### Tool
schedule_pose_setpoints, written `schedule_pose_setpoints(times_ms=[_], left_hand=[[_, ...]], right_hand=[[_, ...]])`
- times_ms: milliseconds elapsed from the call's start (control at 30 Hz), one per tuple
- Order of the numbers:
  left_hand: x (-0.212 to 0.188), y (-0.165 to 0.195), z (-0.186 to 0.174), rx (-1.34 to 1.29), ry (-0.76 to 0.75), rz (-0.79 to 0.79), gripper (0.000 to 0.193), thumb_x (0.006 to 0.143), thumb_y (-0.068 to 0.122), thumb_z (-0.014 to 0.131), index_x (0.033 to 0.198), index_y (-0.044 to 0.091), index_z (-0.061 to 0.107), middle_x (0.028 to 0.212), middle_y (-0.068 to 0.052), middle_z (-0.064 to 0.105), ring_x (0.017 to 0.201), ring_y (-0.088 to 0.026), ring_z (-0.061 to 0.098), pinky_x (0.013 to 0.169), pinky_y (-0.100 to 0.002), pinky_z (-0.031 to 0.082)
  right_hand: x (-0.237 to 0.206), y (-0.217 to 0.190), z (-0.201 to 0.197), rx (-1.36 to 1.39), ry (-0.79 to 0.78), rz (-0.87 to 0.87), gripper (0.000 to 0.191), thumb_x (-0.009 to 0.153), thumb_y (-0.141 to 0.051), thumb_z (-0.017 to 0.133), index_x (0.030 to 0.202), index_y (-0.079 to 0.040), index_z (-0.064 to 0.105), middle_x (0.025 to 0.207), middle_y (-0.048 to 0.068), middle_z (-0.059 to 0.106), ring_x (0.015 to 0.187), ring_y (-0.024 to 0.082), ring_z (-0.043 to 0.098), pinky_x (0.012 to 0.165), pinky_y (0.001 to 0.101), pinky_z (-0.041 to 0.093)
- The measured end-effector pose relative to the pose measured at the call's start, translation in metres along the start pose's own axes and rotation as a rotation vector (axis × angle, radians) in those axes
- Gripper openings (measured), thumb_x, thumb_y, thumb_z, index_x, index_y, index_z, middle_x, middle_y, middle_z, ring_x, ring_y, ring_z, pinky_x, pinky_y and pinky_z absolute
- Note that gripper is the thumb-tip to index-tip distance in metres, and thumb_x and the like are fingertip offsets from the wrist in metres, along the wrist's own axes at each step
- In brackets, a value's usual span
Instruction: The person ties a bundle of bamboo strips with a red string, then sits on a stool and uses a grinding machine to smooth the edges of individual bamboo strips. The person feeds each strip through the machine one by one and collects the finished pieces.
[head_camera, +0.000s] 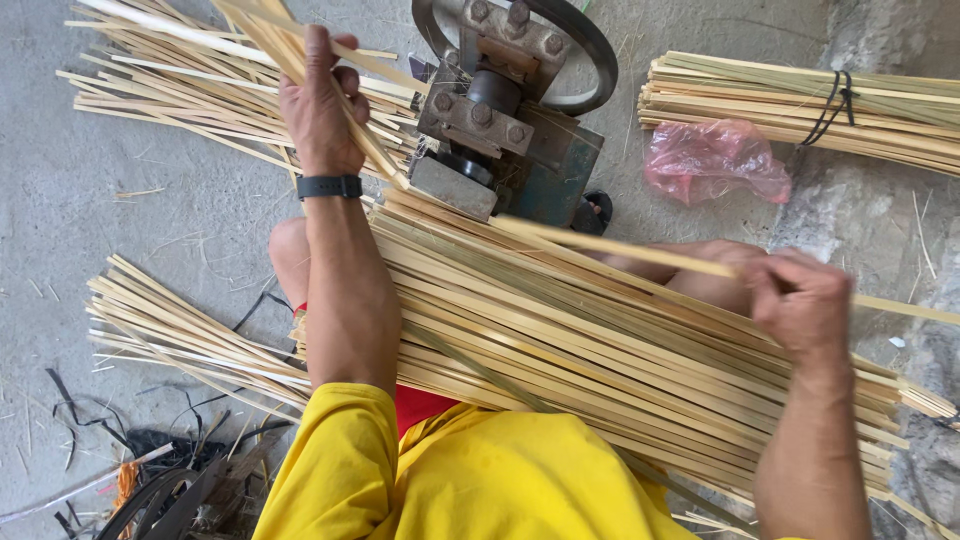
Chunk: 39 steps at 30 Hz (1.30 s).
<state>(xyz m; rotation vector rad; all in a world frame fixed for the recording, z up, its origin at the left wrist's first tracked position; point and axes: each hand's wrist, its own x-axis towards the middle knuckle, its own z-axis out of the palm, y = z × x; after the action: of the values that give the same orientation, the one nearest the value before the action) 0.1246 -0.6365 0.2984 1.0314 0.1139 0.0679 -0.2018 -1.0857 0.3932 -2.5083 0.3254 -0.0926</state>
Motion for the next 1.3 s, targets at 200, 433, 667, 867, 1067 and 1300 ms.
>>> schedule_pose_setpoints(times_ms=[200, 433, 667, 867, 1067, 1300], left_hand=[[0.010, 0.002, -0.020, -0.168, 0.077, 0.050, 0.045, 0.093, 0.044, 0.070, 0.111, 0.004, 0.059, 0.077, -0.006, 0.066, 0.062, -0.015, 0.065, 0.053, -0.030, 0.063], [0.017, -0.004, -0.029, -0.328, 0.151, 0.009, 0.046, 0.096, 0.041, 0.074, 0.114, 0.002, 0.058, 0.077, -0.002, 0.056, 0.058, -0.011, 0.055, 0.041, -0.024, 0.048], [0.005, 0.005, -0.003, -0.024, 0.095, 0.004, 0.053, 0.086, 0.048, 0.082, 0.104, 0.005, 0.055, 0.091, -0.014, 0.073, 0.061, -0.011, 0.063, 0.042, -0.024, 0.054], [-0.008, 0.009, 0.013, 0.064, 0.020, -0.006, 0.052, 0.087, 0.046, 0.083, 0.108, 0.006, 0.055, 0.096, -0.014, 0.076, 0.063, -0.009, 0.063, 0.043, -0.023, 0.054], [-0.007, 0.003, 0.016, 0.005, 0.000, -0.088, 0.042, 0.094, 0.037, 0.080, 0.107, 0.003, 0.057, 0.094, -0.014, 0.075, 0.063, -0.009, 0.060, 0.041, -0.023, 0.051], [-0.005, 0.001, 0.015, -0.002, -0.018, -0.068, 0.035, 0.096, 0.032, 0.077, 0.106, 0.004, 0.058, 0.096, -0.011, 0.075, 0.066, -0.010, 0.062, 0.042, -0.024, 0.052]], right_hand=[[0.012, 0.034, -0.010, -0.329, 0.196, -0.110, 0.017, 0.111, -0.019, 0.079, 0.102, -0.005, 0.080, 0.086, 0.008, 0.071, 0.072, 0.019, 0.065, 0.067, 0.0304, 0.049], [0.009, 0.036, -0.008, -0.339, 0.182, -0.127, 0.021, 0.113, -0.025, 0.080, 0.101, -0.007, 0.080, 0.080, 0.006, 0.068, 0.070, 0.018, 0.063, 0.065, 0.0299, 0.048], [0.043, -0.003, 0.047, -0.290, 0.146, -0.204, 0.032, 0.116, -0.034, 0.068, 0.100, -0.010, 0.082, 0.080, 0.004, 0.071, 0.062, 0.013, 0.061, 0.048, 0.0291, 0.046], [0.043, -0.063, 0.076, -0.292, 0.188, -0.565, 0.021, 0.101, -0.028, 0.073, 0.099, -0.007, 0.077, 0.098, 0.011, 0.076, 0.089, 0.025, 0.073, 0.079, 0.0394, 0.059], [0.019, -0.078, 0.077, -0.015, -0.230, -0.227, 0.018, 0.082, -0.014, 0.080, 0.092, 0.000, 0.075, 0.097, 0.013, 0.075, 0.089, 0.030, 0.071, 0.078, 0.0393, 0.056], [0.010, -0.067, 0.066, 0.044, -0.235, 0.008, 0.012, 0.092, -0.009, 0.073, 0.099, -0.001, 0.069, 0.097, 0.011, 0.075, 0.087, 0.025, 0.074, 0.078, 0.0358, 0.058]])
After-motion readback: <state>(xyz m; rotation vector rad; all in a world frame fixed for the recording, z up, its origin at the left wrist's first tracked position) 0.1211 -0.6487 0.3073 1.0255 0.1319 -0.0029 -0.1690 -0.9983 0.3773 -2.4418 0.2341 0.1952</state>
